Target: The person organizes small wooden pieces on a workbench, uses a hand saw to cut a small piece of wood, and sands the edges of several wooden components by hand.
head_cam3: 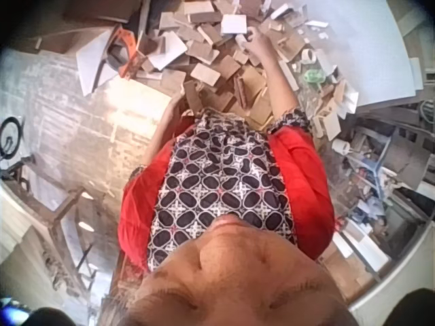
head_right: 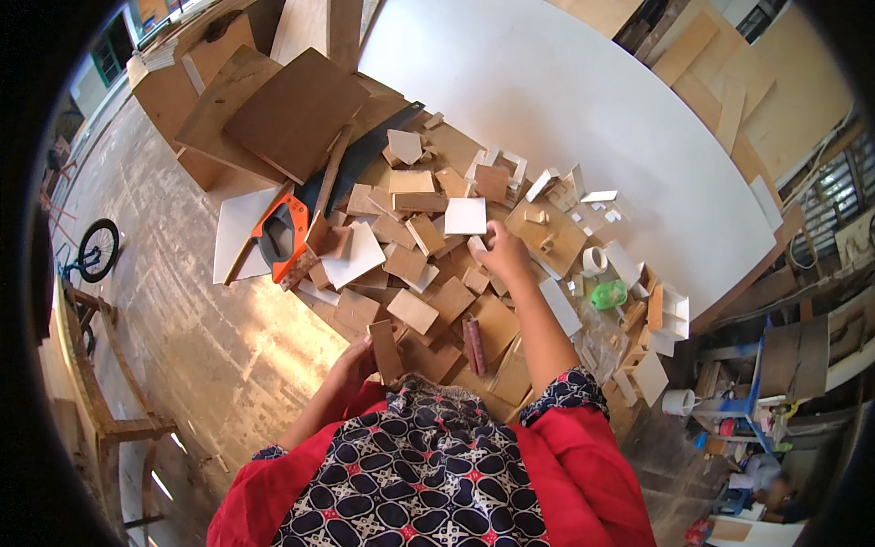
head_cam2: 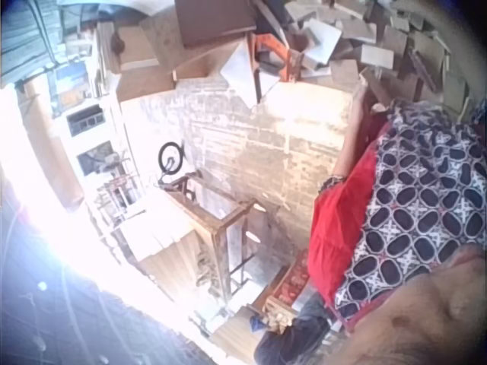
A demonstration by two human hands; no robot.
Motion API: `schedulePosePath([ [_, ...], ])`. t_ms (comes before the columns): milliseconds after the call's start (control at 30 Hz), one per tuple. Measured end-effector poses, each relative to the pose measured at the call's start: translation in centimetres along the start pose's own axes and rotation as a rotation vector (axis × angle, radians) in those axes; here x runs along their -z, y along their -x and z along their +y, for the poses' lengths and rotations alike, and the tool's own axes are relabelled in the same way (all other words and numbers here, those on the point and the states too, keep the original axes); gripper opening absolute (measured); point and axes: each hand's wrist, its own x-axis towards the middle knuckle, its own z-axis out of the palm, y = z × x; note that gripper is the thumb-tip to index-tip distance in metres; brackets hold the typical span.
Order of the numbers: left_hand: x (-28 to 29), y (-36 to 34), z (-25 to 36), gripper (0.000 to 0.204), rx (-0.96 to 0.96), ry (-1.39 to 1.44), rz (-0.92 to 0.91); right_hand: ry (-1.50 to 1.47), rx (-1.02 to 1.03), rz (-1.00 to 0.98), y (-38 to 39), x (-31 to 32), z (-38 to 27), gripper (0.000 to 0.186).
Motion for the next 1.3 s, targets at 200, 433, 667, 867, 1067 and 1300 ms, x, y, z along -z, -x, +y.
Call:
schedulePosePath([
  [200,0.2,-0.2,-0.3,0.053,0.022,0.028,-0.002,-0.524,-0.251,-0.06,-0.9,-0.3,3.1,0.035],
  [433,0.1,-0.3,0.2,0.053,0.024,0.042,-0.018,0.262,0.203,-0.227,2.4,0.1,-4.7,0.043],
  [667,0.2,-0.2,0.2,0.053,0.023,0.042,0.007,0.382,0.115,-0.175,0.7,-3.0,-5.4,0.092],
  [867,0.0,0.0,0.2,0.047,0.01,0.134,-0.014,0.521,0.185,-0.173,-0.7,-2.5,-5.4,0.074],
  [1067,0.2,-0.1,-0.4,0.054,0.004,0.163,-0.021,0.171,0.153,-0.304,4.2,-2.5,-7.6,0.058],
  [1300,-0.1,0.1,0.6,0.051,0.0,0.17,-0.069,0.184,0.318,-0.079,11.4,-3.2,-8.5,0.057],
])
